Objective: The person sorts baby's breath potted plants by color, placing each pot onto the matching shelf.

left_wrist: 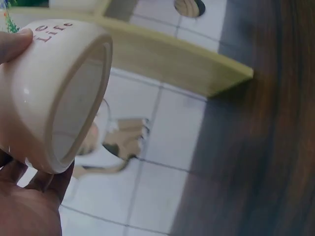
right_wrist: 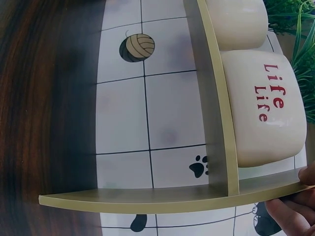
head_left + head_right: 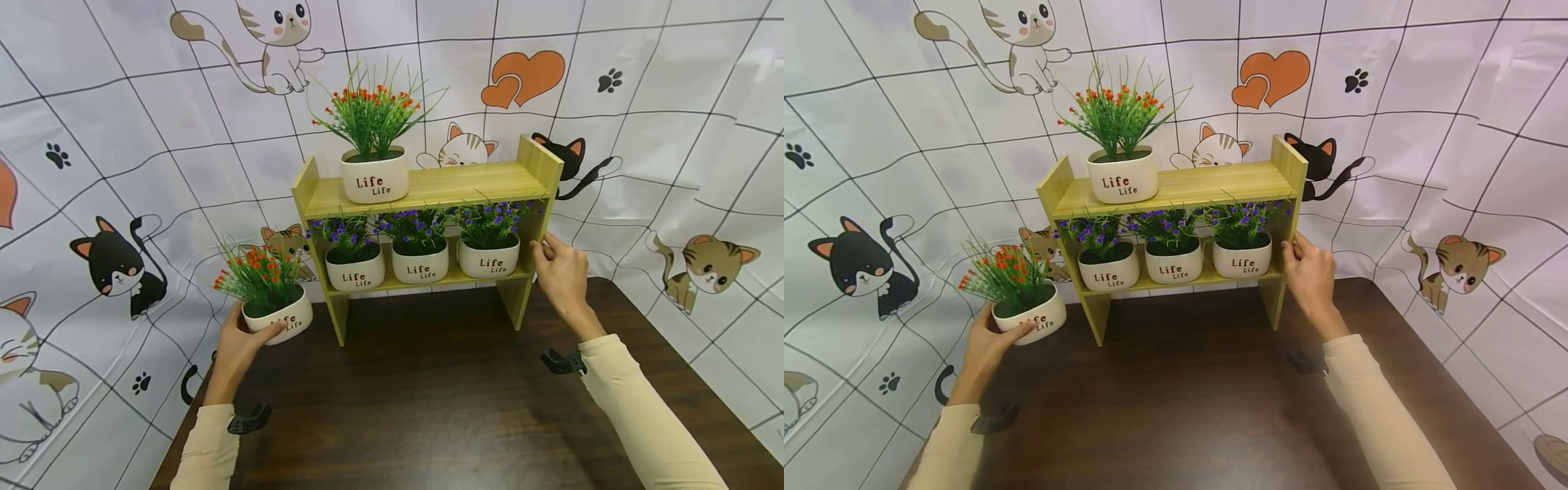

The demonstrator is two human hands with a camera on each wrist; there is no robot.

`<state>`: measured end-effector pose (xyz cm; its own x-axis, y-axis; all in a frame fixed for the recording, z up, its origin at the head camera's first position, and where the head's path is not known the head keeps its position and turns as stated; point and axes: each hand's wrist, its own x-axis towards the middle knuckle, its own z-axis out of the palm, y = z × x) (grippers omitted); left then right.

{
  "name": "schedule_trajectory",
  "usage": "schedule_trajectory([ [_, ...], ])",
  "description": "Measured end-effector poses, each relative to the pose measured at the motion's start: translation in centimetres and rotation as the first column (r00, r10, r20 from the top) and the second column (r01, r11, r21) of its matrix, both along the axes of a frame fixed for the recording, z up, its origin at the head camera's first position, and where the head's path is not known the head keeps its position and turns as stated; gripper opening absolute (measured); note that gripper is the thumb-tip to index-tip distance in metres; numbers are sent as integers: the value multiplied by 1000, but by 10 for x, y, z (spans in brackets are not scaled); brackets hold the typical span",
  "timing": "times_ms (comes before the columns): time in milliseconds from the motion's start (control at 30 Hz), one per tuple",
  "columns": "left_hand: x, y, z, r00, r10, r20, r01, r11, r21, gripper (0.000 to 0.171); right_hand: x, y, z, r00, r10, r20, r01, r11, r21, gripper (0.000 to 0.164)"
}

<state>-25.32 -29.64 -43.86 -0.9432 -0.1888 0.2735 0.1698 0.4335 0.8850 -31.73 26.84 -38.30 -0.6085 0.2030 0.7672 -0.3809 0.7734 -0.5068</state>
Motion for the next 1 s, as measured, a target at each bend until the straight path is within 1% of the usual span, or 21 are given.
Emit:
schedule_trajectory([
  [133, 5, 10, 16, 999, -16, -49, 16, 1000, 7, 74, 1, 0, 1, 1000, -5, -3, 5, 1000, 5, 24],
  [333, 14, 27, 43, 993, -48, -108, 50, 999, 17, 72, 0, 1, 0, 1000, 2, -6, -2, 1000, 10, 21],
  [467, 19, 41, 61, 989, -65, -135, 65, 998, 2, 67, -1, 2, -1, 1000, 5, -4, -5, 1000, 7, 22],
  [567, 22, 52, 75, 988, -70, -138, 67, 997, -22, 65, -1, 2, -1, 1000, 7, -7, -7, 1000, 6, 22],
  [700, 23, 66, 93, 987, -85, -135, 82, 996, -22, 65, -1, 2, -1, 1000, 8, -4, -8, 1000, 1, 23],
  [767, 23, 73, 102, 986, -105, -132, 104, 994, -12, 68, -1, 2, -1, 1000, 9, -2, -9, 1000, -1, 24],
  [867, 23, 84, 116, 983, -130, -132, 128, 992, -24, 71, 0, 1, 0, 1000, 10, -3, -10, 1000, 1, 24],
  [1000, 21, 99, 134, 972, -175, -157, 169, 984, -51, 65, 0, 1, 0, 1000, 6, -6, -6, 1000, 6, 22],
])
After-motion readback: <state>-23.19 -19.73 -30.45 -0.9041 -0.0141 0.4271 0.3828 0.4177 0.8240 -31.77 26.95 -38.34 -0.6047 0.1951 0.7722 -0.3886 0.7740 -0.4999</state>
